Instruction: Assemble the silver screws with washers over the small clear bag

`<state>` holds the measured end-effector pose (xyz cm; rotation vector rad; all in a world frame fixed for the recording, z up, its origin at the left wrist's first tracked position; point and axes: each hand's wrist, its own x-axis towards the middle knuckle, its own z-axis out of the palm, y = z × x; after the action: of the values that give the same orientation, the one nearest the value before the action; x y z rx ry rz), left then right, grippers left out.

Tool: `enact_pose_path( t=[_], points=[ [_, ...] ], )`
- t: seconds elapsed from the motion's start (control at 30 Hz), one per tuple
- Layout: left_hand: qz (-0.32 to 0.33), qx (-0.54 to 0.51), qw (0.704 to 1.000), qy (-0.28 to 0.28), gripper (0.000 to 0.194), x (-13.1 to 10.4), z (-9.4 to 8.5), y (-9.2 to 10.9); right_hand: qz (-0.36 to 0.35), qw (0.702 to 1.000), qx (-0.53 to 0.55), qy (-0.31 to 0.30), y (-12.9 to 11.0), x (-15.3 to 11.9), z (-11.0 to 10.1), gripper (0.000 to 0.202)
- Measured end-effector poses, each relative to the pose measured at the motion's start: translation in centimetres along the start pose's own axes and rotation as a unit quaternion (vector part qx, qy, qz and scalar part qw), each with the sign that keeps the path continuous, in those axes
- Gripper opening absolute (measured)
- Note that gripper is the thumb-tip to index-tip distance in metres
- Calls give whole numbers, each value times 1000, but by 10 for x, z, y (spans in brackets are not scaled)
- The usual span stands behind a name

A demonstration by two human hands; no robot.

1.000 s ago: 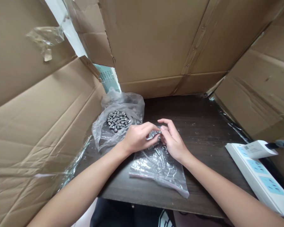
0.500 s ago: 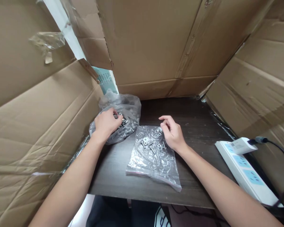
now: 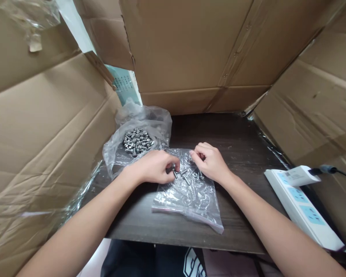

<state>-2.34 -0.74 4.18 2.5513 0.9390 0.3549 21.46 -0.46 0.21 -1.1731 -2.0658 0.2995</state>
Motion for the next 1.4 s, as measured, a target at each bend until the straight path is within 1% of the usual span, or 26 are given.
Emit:
enact_pose_path(
  t=[0.1,0.17,0.2,0.23,0.27,0.3,0.33,0.37,0.4,0.43,0.57,0.67,0.83,0.93,1.07,1.13,1.3,1.33,1.4],
  points=[
    [-8,-3,1000,-5,20,-1,-1,-2,-14,1000,0,-9,1,1,-2,51],
    [-14,-6,1000,-10,15,-1,-2,-3,-22,1000,1,-11,1,1,-6,51],
    [-15,-8,1000,-12,14,-1,-3,-4,-27,999,1,-19,2,0,-9,47],
    [-14,-10,1000,-10,13,-1,-3,-5,-28,999,1,-29,2,0,-11,36],
    [-9,-9,1000,-5,12,-1,-3,-7,-31,998,-1,-46,3,-1,-12,17],
    [-1,-7,1000,3,11,0,-2,-8,-35,997,-6,-64,3,-2,-12,6],
    [7,-2,1000,12,9,0,-1,-8,-39,996,-14,-80,4,-3,-11,19],
    [16,4,1000,20,6,1,1,-9,-42,995,-25,-92,4,-5,-10,26],
    [22,12,999,28,3,2,3,-9,-43,994,-37,-97,5,-6,-7,29],
    [26,22,999,34,1,3,5,-9,-42,993,-49,-97,6,-7,-5,29],
    [26,55,997,51,2,7,15,-7,-35,993,-79,-80,8,-8,1,20],
    [18,42,996,71,3,8,21,-7,-30,993,-81,-79,9,-8,2,15],
    [-4,2,990,143,6,12,31,-9,-8,993,-75,-95,7,-8,0,12],
    [-15,-8,985,171,7,16,36,-10,-15,993,-70,-94,2,-7,-2,14],
    [-18,-31,984,175,8,18,41,-11,-58,992,-68,-87,-4,-6,-3,15],
    [-17,-46,984,170,8,18,42,-11,-67,993,-69,-76,-5,-6,-3,14],
    [-17,-61,984,167,8,18,43,-15,-48,995,-70,-51,-6,-7,-1,8],
    [-11,-62,983,170,9,18,44,-16,-44,995,-76,-52,-6,-7,-1,5],
    [9,-66,981,181,13,19,45,-18,-34,994,-87,-63,-6,-8,-1,8]
  ],
)
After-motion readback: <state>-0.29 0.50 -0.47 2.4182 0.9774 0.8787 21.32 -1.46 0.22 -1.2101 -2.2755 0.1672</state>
